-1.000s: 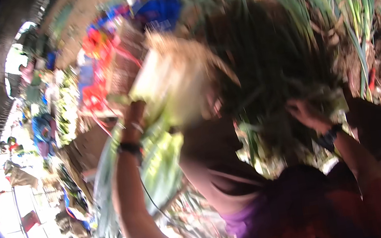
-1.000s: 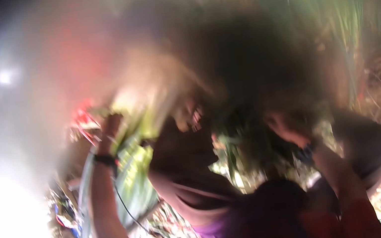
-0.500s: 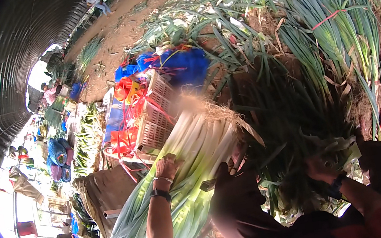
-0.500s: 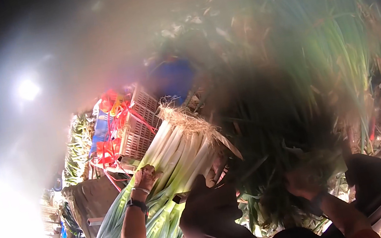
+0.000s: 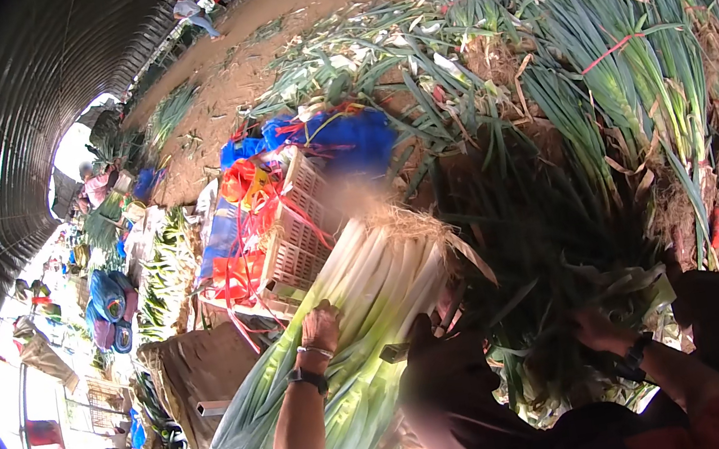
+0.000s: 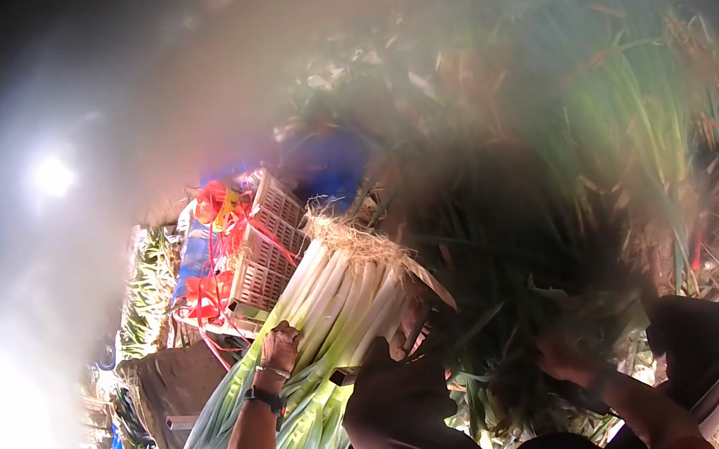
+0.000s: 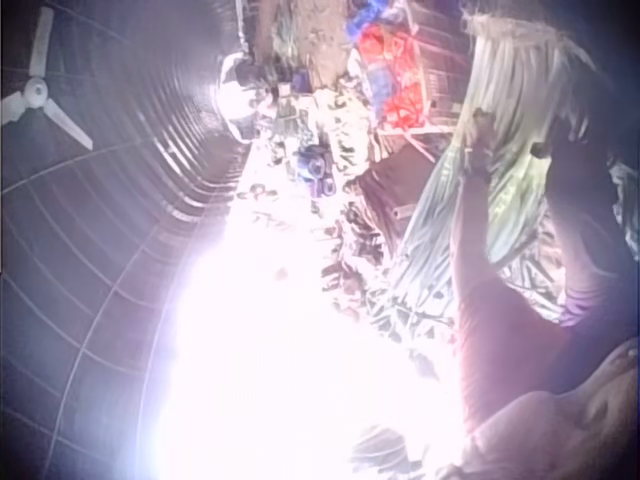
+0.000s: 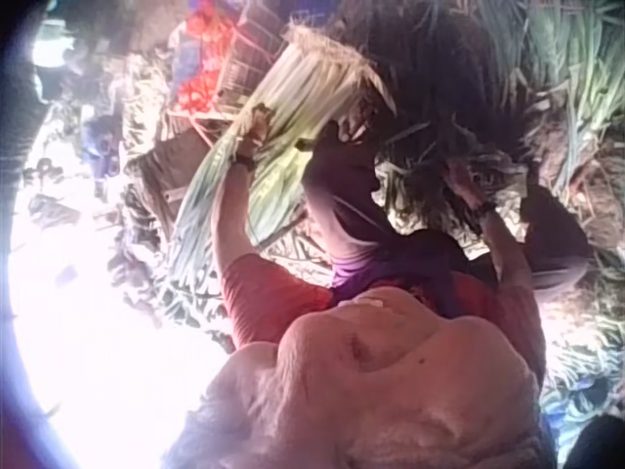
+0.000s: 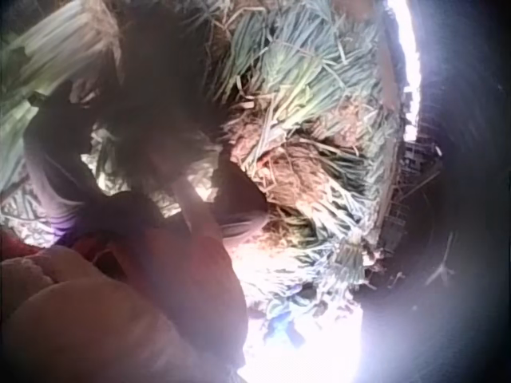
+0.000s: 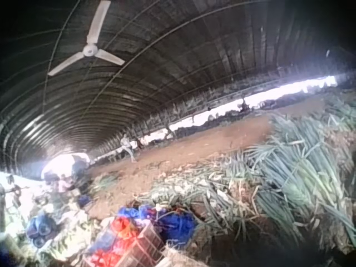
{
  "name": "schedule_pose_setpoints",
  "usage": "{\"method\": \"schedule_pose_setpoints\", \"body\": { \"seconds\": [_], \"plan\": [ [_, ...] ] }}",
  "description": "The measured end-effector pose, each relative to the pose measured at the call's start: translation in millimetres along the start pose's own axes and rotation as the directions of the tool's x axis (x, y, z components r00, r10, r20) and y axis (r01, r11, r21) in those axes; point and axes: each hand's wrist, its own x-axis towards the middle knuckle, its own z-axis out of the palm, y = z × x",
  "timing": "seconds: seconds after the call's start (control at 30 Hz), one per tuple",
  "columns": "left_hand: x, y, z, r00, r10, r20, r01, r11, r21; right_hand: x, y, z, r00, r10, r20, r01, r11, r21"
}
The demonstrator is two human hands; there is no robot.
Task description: The recorder is peeling outer layers off large green onions or leeks and sorting them into bunches and crates in an agricultural facility.
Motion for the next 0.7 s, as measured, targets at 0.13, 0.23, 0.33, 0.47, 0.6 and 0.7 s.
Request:
{"method": "schedule_pose_setpoints", "body": {
  "seconds": [0.13, 0.23, 0.33, 0.47, 0.6, 0.7],
  "plan": [
    [-5, 12, -6, 0.998, 0.041, -0.042, -0.035, 0.99, 0.138, -2, 16, 6, 0.995, 0.092, 0.04, -0.093, 0.996, 0.01],
    [-9, -28, 5, 0.987, 0.106, -0.118, -0.047, 0.905, 0.422, 1, 39, 19, 0.983, 0.17, 0.066, -0.17, 0.985, -0.011],
    [30, -35, 9, 0.996, 0.003, -0.091, -0.005, 1.0, -0.022, -5, 84, 22, 0.995, 0.009, 0.096, 0.025, 0.938, -0.345],
    [74, 20, -86, 0.942, -0.323, -0.085, 0.004, 0.265, -0.964, 10, 47, 20, 0.989, -0.032, 0.146, 0.068, 0.966, -0.248],
    [82, 105, -176, 0.985, 0.156, -0.074, -0.075, -0.001, -0.997, 16, -25, 20, 0.995, -0.068, 0.07, 0.076, 0.992, -0.106],
    [63, 130, -183, 0.645, 0.758, -0.095, -0.576, 0.401, -0.712, 23, -20, 32, 0.992, -0.042, 0.119, 0.054, 0.993, -0.1]
  ]
}}
